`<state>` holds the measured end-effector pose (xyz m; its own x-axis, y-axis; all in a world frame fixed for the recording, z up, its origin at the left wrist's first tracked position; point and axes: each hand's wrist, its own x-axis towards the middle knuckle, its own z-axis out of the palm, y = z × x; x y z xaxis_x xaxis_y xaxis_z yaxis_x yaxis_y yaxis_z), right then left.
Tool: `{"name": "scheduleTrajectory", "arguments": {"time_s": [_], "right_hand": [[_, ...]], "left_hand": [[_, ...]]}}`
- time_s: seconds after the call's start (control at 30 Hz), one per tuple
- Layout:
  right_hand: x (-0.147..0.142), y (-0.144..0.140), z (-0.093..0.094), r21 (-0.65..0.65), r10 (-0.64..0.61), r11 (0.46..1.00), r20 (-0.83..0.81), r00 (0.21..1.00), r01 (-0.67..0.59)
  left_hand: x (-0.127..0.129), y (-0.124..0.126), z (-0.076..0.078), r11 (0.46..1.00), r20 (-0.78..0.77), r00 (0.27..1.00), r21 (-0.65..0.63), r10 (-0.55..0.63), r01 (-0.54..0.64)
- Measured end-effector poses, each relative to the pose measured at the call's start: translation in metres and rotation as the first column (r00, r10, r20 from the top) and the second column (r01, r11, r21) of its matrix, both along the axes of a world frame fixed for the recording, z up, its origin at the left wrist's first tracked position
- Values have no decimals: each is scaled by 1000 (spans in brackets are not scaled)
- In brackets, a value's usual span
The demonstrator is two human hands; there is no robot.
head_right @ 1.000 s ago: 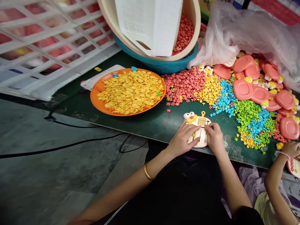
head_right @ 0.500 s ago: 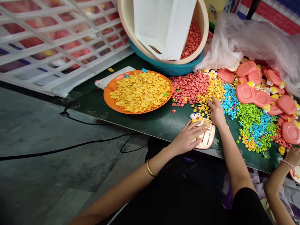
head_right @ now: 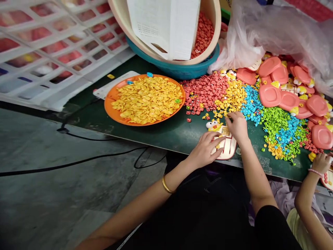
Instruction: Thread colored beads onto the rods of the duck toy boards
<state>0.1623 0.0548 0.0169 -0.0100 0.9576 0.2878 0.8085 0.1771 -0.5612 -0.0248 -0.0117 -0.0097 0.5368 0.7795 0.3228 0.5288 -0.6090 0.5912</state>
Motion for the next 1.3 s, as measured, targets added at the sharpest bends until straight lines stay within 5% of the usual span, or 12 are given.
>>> {"name": "scheduleTrajectory", "arguments": {"time_s": [0.2,0.47,0.63,0.77,0.87,1.07,1.2,1.3], "right_hand": [[23,-62,-12,46,-2,999,-236,972,13],[15,-81,-19,79,95,993,-112,989,-86],[11,-80,-17,109,272,960,-145,951,-258],[30,-34,-10,63,183,981,-3,983,-182],[44,-14,-8,-13,233,972,69,970,-233],[31,-43,-14,-145,44,985,-317,948,-94],[13,-58,-18,-60,-132,991,-267,955,120],[5,-72,-20,12,-76,997,-186,980,79]], "left_hand": [[3,-2,-1,999,36,998,-3,47,-46],[4,-4,-5,991,116,986,42,123,-128],[2,-3,-4,995,39,994,-4,105,-105],[1,-2,1,999,-19,999,18,45,-45],[0,-1,3,998,-77,997,51,-32,36],[1,-2,2,999,-32,999,32,-13,14],[3,-4,-1,998,14,998,21,66,-66],[4,-4,-2,997,12,997,8,81,-82]]}}
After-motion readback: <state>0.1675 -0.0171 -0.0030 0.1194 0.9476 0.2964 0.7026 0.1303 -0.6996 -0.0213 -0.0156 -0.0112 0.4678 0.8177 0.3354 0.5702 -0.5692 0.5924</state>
